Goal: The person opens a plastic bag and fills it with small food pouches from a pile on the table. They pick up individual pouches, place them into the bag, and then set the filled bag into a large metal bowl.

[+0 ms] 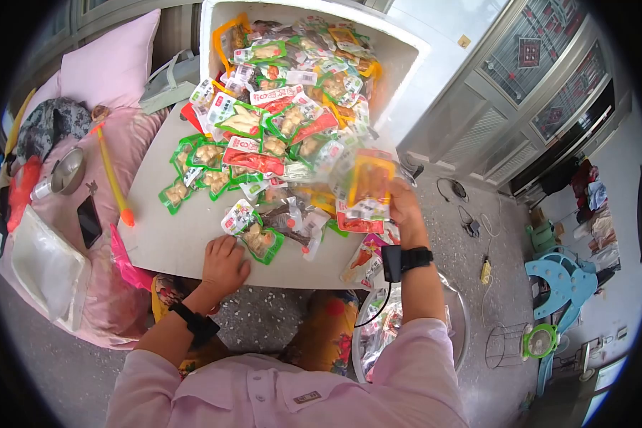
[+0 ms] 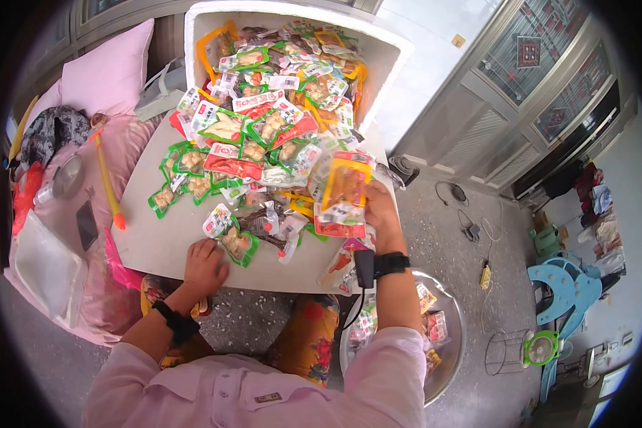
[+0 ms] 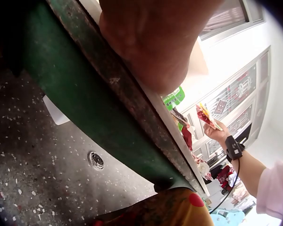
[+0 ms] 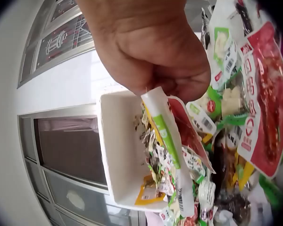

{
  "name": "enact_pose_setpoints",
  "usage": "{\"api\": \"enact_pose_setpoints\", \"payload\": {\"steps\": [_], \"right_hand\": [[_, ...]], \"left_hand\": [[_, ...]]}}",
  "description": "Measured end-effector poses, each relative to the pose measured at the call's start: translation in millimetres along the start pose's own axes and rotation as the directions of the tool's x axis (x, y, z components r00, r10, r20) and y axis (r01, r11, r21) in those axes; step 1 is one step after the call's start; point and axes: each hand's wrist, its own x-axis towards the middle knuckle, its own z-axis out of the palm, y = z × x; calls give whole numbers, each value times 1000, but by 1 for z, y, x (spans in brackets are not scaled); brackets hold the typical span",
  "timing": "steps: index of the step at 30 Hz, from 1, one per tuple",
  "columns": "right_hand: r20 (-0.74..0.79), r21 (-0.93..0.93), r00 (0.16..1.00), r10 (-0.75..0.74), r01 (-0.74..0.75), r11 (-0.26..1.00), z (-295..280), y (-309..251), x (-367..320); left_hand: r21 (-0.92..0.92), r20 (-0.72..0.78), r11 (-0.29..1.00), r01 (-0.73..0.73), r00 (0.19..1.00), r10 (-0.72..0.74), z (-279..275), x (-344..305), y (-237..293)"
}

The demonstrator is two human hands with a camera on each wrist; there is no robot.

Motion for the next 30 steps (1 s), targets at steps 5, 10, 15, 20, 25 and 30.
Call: {"api": "enact_pose_setpoints", "payload": {"steps": [5, 10, 15, 20, 25, 30], "right_hand": [[203, 19, 973, 108, -114, 993, 120, 63, -12], [204, -397, 926, 319, -220, 891, 172, 68, -21], [135, -460, 989, 63, 7, 888, 107, 22, -14], [-368, -325, 891, -265, 144, 935, -40, -22, 30], [-775, -388, 563, -288, -63, 920, -172, -17, 60], [-815, -100, 578, 33, -196, 976, -181, -3, 81]], "left_hand": [[4, -1, 1000, -13, 1000, 13, 1, 0, 0], [3, 30, 1000, -5, 1000, 5, -2, 2, 1], [2, 10, 1000, 4, 1000, -4, 0, 4, 2], [19, 40, 1000, 25, 999, -26, 1, 7, 3], [32, 94, 999, 34, 995, -37, 1, 12, 4], [47, 122, 999, 22, 992, -27, 2, 16, 4]]}}
